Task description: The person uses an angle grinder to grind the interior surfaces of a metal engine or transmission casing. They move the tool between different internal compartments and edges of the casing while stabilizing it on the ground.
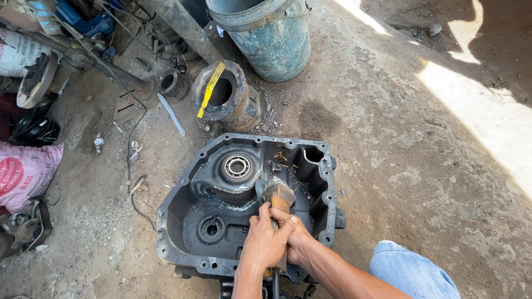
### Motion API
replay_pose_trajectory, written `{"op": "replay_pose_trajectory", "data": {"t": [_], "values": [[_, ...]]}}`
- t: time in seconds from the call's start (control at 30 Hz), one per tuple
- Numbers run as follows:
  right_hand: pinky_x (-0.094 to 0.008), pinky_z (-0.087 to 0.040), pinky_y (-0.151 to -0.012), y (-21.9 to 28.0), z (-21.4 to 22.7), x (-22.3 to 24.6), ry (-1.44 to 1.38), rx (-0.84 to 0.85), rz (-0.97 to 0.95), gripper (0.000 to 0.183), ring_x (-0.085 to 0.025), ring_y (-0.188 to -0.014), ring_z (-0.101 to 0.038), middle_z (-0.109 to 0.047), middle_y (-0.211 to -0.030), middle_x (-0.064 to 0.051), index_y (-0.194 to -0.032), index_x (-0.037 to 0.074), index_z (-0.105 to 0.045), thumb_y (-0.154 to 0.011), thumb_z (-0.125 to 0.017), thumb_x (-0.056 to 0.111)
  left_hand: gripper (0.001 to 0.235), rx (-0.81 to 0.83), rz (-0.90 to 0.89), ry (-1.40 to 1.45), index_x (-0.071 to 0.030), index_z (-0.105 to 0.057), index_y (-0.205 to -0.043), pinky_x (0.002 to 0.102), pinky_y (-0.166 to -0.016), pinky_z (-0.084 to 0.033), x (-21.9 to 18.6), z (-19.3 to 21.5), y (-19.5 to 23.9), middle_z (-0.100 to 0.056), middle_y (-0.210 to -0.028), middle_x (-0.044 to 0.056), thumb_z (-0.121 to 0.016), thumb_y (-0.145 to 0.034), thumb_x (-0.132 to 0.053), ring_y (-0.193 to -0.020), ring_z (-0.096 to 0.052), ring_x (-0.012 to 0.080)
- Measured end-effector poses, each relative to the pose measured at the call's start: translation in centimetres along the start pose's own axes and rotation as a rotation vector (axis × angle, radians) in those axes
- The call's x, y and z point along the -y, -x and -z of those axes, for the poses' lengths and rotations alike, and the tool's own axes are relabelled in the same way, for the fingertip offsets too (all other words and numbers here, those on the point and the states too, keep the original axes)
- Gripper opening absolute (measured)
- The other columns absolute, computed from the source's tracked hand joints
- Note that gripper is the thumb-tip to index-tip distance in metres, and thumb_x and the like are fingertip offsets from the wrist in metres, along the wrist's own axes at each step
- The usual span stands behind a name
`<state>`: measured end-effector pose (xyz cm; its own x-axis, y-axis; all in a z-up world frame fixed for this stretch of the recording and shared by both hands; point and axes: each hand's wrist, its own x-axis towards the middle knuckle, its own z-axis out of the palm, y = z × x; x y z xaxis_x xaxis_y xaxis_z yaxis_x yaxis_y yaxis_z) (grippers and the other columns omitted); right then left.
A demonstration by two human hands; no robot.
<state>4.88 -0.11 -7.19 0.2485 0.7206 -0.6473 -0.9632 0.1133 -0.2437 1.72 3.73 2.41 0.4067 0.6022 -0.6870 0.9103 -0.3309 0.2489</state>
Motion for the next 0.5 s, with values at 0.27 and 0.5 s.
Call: {"op": "replay_pose_trajectory", "data": {"t": [0.27, 0.5], "values": [[-0.032, -0.040, -0.046, 0.0, 0.6, -0.8, 0.009, -0.017, 0.000, 0.023, -0.016, -0.048, -0.048, -0.050, -0.056, -0.003, -0.066, 0.008, -0.055, -0.084, -0.069, 0.005, 0.094, -0.008, 0.032, 0.030, -0.024, -0.017, -0.163, 0.047, -0.114, -0.043, 0.4, -0.6, 0.1, -0.040, -0.149, 0.020, -0.055, -0.088, -0.066, -0.134, -0.055, 0.0405], [-0.032, -0.041, -0.046, -0.1, 1.0, -1.2, 0.022, -0.028, -0.011, 0.023, -0.016, -0.048, -0.049, -0.052, -0.056, -0.004, -0.066, 0.008, -0.056, -0.084, -0.069, 0.006, 0.092, -0.029, 0.017, 0.040, -0.027, -0.019, -0.162, 0.049, -0.114, -0.043, 0.6, -0.6, 0.9, -0.041, -0.150, 0.017, -0.054, -0.087, -0.068, -0.136, -0.053, 0.0374]]}}
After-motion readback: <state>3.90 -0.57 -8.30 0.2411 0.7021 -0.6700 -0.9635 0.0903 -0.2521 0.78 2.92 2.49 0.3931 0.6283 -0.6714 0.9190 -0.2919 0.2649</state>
